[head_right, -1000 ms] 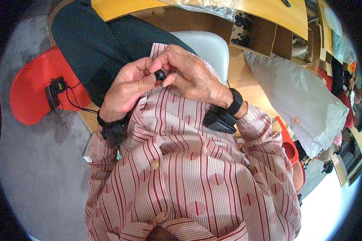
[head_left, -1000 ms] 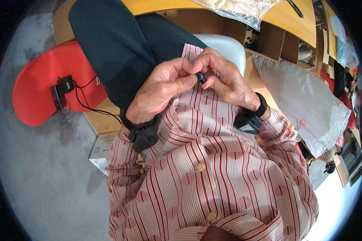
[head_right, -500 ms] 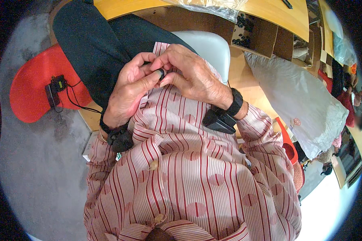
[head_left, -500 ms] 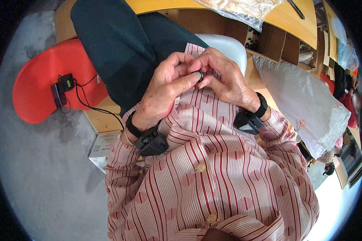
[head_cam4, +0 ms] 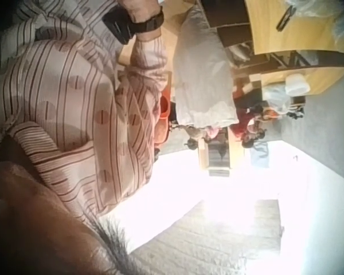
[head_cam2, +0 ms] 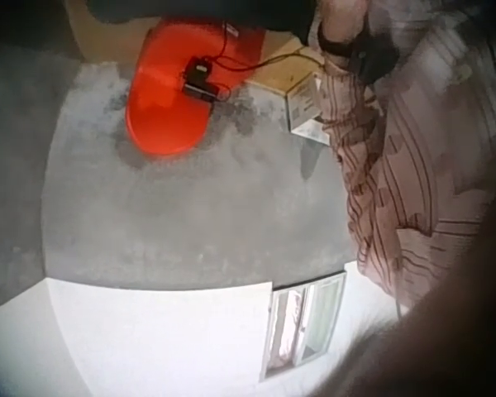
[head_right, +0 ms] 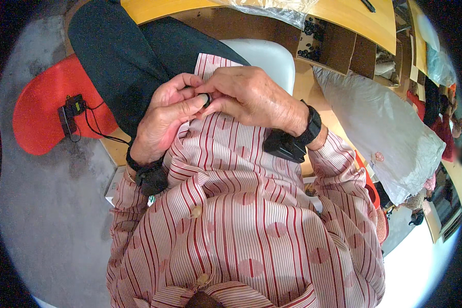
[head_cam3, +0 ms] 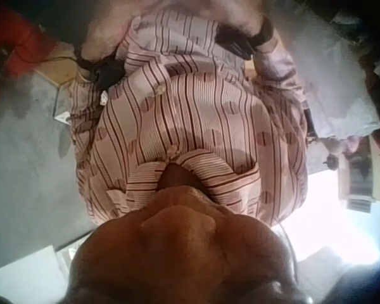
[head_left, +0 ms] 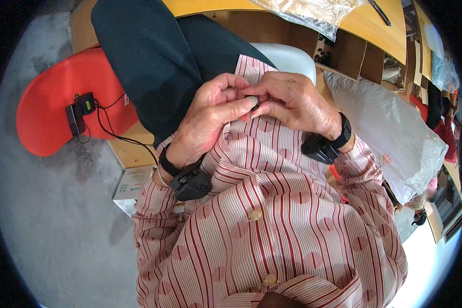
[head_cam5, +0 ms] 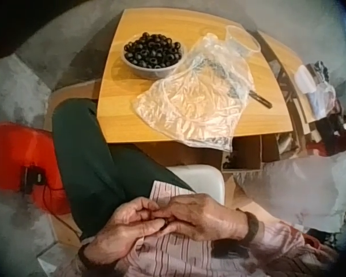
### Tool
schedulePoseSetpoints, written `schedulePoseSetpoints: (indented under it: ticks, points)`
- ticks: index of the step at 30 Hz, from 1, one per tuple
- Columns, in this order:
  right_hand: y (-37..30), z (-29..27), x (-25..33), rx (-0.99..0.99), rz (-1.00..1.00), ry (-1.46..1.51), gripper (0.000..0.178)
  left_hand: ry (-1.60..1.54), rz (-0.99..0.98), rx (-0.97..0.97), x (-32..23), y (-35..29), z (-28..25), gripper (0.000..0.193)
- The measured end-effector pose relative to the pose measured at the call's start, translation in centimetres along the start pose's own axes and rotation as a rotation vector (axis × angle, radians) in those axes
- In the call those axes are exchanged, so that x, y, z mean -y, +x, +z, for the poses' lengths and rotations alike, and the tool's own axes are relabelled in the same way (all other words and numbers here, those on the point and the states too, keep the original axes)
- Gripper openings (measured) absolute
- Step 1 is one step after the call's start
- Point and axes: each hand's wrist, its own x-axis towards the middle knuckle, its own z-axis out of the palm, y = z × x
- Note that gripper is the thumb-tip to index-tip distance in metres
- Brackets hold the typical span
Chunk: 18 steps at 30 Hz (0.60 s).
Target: The person assembles small black plastic rings and plastic pins by hand, taking the components from storage bins and plastic bags.
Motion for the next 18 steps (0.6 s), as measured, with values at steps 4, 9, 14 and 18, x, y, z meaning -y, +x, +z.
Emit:
schedulePoseSetpoints:
  ticks: [4,9,14,18]
  points:
    - [0.2,-0.3,-0.1,0.093,0.09,0.016,0.028,0.032,-0.023,0.044,-0.1,0.1,-0.5,0.032]
    - [1.0,-0.3,-0.8,0.196,-0.02,0.029,0.029,0.123,-0.07,0.083,-0.7,0.3,-1.2,0.034]
    - [1.4,0.2,-1.5,0.155,-0.133,-0.026,0.029,0.159,-0.103,0.116,-1.2,0.6,-1.7,0.035]
    - [1.7,0.3,-1.5,0.167,-0.152,-0.008,0.03,0.128,-0.1,0.131,-1.0,0.9,-1.8,0.037]
